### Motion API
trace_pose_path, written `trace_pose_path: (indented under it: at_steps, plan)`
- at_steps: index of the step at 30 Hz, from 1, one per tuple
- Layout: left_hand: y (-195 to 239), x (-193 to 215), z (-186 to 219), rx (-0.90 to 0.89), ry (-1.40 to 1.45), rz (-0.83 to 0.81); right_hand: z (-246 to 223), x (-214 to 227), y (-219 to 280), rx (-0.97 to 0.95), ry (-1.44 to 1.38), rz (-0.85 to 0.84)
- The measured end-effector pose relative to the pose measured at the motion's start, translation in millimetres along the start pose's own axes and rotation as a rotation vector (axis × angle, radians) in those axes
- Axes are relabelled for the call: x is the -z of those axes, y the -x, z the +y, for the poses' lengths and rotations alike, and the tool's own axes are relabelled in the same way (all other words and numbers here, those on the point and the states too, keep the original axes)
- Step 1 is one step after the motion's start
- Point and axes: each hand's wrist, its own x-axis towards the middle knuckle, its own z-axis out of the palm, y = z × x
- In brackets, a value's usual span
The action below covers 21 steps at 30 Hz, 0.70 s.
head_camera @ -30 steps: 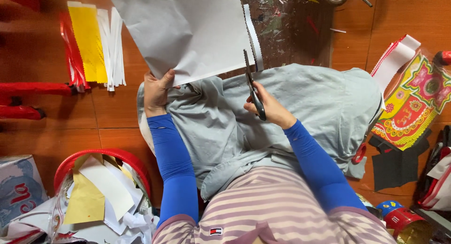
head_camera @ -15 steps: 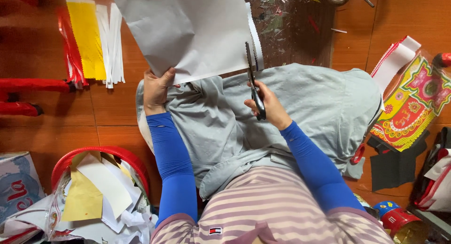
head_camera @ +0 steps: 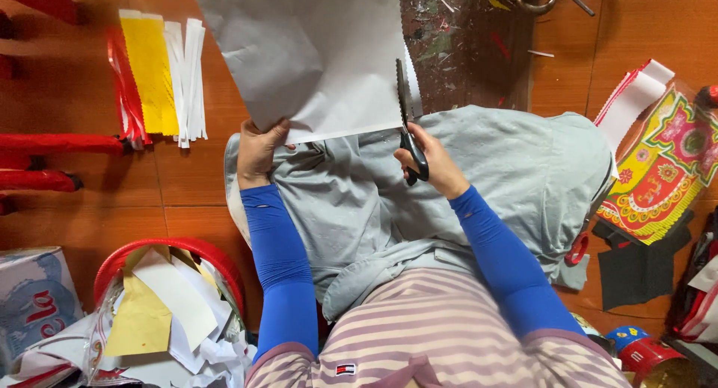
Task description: Cutting strips of white paper with scissors and organizing them.
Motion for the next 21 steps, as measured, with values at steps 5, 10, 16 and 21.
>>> trace_pose_path:
  at_steps: [5, 10, 16, 21]
  plan:
    - [-3, 5, -9, 0.033, -0.032, 0.032, 16, -14, -1, 0.04, 0.07, 0.15]
    - [-2, 4, -7, 0.043, -0.047, 0.033, -1, -4, -4, 0.027, -0.007, 0.08]
    - [-1, 3, -9, 0.065, -0.069, 0.004, -3, 5, -19, 0.035, -0.097, 0.007]
    - [-3, 10, -17, 0.059, -0.09, 0.0, 4, -9, -19, 0.058, 0.008, 0.141]
